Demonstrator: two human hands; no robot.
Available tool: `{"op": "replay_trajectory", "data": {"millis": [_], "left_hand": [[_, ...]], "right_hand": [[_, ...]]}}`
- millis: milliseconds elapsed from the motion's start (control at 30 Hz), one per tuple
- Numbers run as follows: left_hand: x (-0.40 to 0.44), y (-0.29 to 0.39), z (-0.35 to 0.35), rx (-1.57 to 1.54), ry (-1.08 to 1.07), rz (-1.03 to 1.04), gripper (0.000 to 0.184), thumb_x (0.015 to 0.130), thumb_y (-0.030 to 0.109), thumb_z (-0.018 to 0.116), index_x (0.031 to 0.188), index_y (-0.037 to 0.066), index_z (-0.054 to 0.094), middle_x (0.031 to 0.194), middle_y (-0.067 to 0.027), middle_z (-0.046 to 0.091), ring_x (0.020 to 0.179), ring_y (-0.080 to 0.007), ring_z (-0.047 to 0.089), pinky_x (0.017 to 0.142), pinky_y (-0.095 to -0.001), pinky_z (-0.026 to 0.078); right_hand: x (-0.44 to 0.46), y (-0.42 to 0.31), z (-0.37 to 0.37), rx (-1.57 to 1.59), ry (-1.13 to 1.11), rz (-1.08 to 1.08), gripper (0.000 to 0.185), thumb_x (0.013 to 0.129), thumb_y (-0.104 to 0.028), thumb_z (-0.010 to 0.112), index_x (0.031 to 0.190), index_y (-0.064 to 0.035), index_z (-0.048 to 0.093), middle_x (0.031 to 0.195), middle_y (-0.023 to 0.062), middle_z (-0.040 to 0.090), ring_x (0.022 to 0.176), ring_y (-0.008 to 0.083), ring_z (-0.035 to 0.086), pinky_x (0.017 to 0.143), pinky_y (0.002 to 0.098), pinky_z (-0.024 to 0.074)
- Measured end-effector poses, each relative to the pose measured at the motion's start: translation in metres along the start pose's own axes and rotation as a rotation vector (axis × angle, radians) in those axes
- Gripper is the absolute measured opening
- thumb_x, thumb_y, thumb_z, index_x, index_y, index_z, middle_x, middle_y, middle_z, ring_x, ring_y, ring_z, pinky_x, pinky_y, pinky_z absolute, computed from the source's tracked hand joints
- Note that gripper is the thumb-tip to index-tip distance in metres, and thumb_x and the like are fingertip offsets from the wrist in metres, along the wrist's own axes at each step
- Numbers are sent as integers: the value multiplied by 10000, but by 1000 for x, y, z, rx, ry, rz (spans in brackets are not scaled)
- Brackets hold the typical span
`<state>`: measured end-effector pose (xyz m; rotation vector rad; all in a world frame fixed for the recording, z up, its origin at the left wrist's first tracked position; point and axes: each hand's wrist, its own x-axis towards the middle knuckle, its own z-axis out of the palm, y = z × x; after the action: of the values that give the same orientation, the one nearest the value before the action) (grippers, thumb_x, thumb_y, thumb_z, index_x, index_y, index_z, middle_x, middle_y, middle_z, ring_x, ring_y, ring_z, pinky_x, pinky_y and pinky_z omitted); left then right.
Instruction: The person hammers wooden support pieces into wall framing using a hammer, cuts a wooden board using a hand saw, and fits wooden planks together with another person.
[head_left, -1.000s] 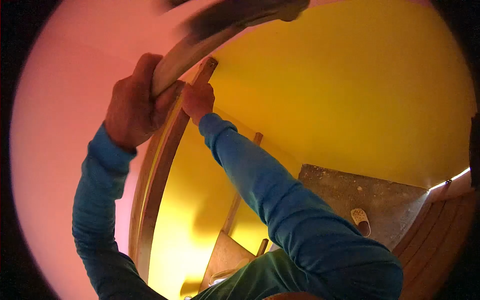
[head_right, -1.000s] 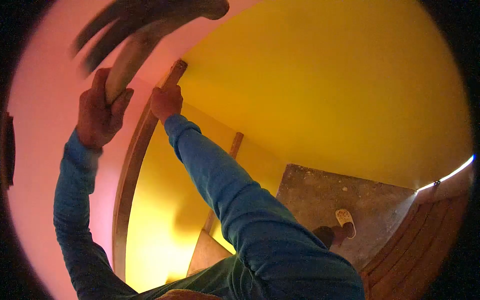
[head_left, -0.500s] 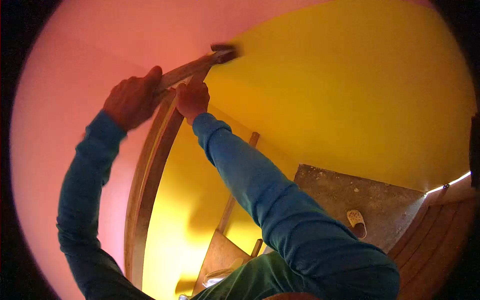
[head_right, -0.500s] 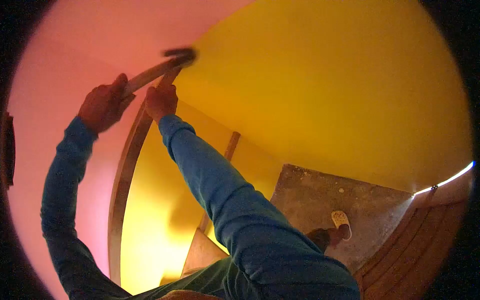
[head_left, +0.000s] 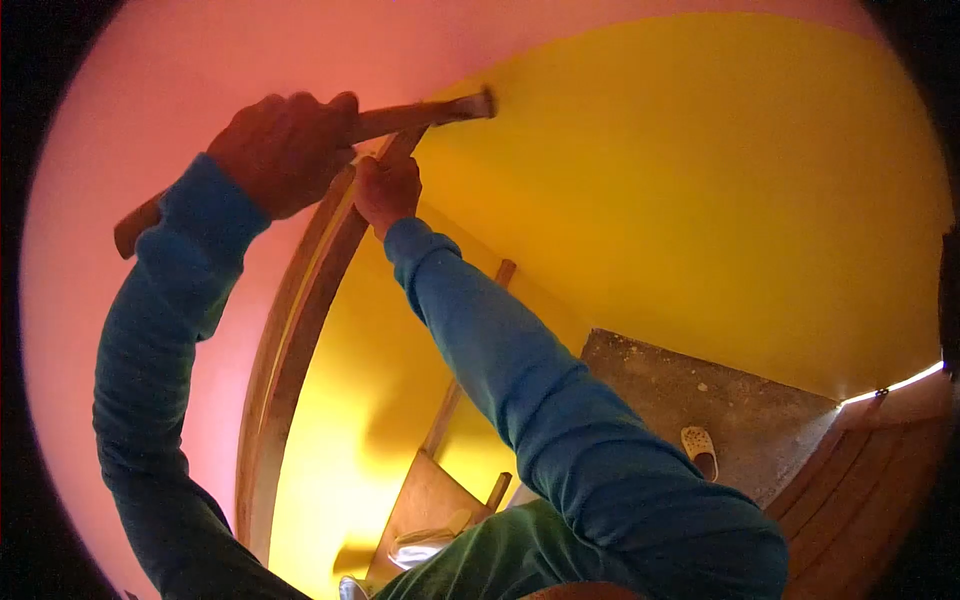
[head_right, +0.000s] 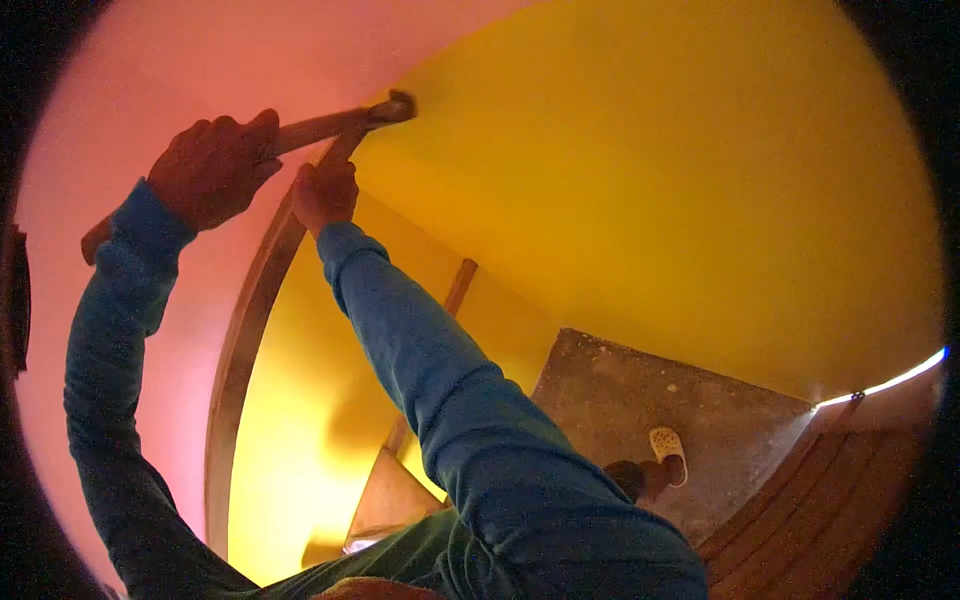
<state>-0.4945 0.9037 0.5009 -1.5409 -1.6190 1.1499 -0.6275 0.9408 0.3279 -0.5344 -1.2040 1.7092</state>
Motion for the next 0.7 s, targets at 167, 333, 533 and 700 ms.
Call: {"op": "replay_trajectory", "data": {"millis": [167,333,533,700], "left_hand": [[-3,11,14,-194,-16,-94,277,867,258,574,1039,85,442,679,-146,608,590,-299,618,535,-412,509],[1,11,13,44,28,-66,262,874,254,567,1038,88,448,705,-138,623,588,-277,622,539,-400,515],[-9,11,17,-44,-115,-139,268,865,259,583,1037,94,460,718,-131,627,591,-273,625,524,-363,523],[-13,5,-7,-35,72,-44,262,861,259,585,1027,98,463,721,-127,628,607,-269,632,546,-370,529]], "right_hand": [[8,10,11,-122,113,-155,318,796,-272,526,917,16,585,925,242,596,867,396,578,792,472,461],[13,16,12,-262,-50,-189,452,815,-326,505,1050,60,513,1069,285,517,964,409,531,863,478,430],[1,10,14,-169,277,-308,240,823,-222,504,851,-11,615,798,223,623,798,405,589,733,479,469],[1,13,13,-133,239,-285,297,820,-262,509,796,12,620,819,246,620,793,408,589,695,476,479]]}}
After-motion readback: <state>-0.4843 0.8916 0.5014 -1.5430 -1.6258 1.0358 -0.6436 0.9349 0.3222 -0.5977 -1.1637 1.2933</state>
